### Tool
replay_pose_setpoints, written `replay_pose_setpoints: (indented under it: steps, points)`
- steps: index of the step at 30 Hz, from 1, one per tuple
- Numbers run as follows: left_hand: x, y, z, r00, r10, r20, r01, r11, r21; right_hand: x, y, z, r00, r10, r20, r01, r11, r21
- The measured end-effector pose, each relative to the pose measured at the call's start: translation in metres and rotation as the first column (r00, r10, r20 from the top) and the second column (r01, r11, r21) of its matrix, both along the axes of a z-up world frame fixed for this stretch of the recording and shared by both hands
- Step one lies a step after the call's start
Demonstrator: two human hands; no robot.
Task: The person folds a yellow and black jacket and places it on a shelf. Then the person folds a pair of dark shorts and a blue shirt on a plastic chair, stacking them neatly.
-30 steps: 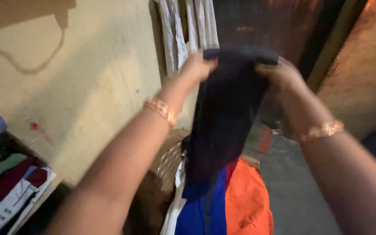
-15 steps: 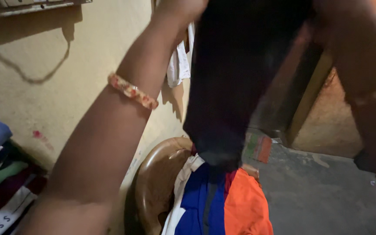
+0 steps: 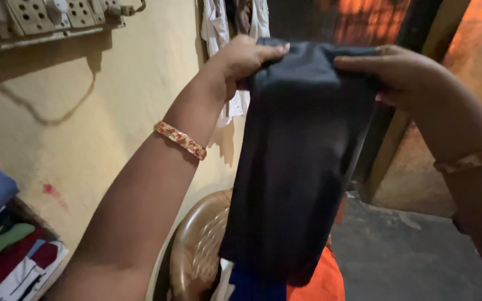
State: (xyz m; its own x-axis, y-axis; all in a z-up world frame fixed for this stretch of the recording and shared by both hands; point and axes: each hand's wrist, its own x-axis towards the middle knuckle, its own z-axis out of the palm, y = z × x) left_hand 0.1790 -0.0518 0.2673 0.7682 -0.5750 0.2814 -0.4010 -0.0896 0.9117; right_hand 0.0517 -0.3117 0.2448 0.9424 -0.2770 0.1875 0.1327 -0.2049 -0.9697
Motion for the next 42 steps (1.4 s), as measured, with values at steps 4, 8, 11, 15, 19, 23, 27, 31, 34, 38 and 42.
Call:
replay_pose_setpoints:
  steps: [4,8,11,15,19,23,27,31,34,38,42]
  points:
    - [0.041,-0.017,-0.018,0.994,0.107,0.002,-0.106,0.976,0.193,0.048,-0.042,-0.026,0.976,-0.021,-0.216,-0.020,0.983,-0.183]
    - [0.095,-0.051,-0.039,0.983,0.180,0.031,-0.179,0.911,0.370,0.107,-0.079,-0.063,0.962,0.035,-0.272,-0.157,0.884,-0.441]
    - [0.124,-0.073,-0.044,0.965,0.149,-0.217,-0.117,0.981,0.155,0.138,-0.094,-0.060,0.976,0.065,-0.207,-0.179,0.781,-0.599]
    - [0.140,-0.102,0.006,0.987,0.141,-0.077,-0.153,0.972,-0.176,0.169,-0.089,0.006,0.999,-0.045,-0.007,0.045,0.996,0.076]
    - [0.134,-0.102,0.061,0.885,0.430,0.179,-0.347,0.865,-0.362,0.168,-0.076,0.074,0.952,-0.305,0.020,0.306,0.949,-0.077]
    - [0.113,-0.068,0.060,0.894,0.364,0.260,-0.261,0.897,-0.357,0.154,-0.061,0.096,0.930,-0.330,0.163,0.360,0.908,-0.216]
    - [0.094,-0.052,0.083,0.926,0.197,0.322,-0.112,0.958,-0.264,0.134,-0.057,0.093,0.916,-0.313,0.250,0.389,0.846,-0.366]
    - [0.075,-0.022,0.059,0.919,0.034,0.393,0.013,0.993,-0.116,0.106,-0.052,0.066,0.928,-0.258,0.268,0.367,0.753,-0.546]
    - [0.059,0.001,0.017,0.868,-0.087,0.488,0.075,0.996,0.044,0.080,-0.037,0.028,0.954,-0.238,0.181,0.295,0.665,-0.686]
    - [0.032,0.019,-0.039,0.948,-0.204,0.243,0.166,0.972,0.166,0.038,0.003,-0.031,0.986,-0.163,-0.033,0.121,0.837,-0.534]
    - [-0.001,0.040,-0.073,0.949,-0.230,0.217,0.149,0.930,0.336,-0.007,0.040,-0.054,0.995,-0.091,-0.035,0.034,0.663,-0.748]
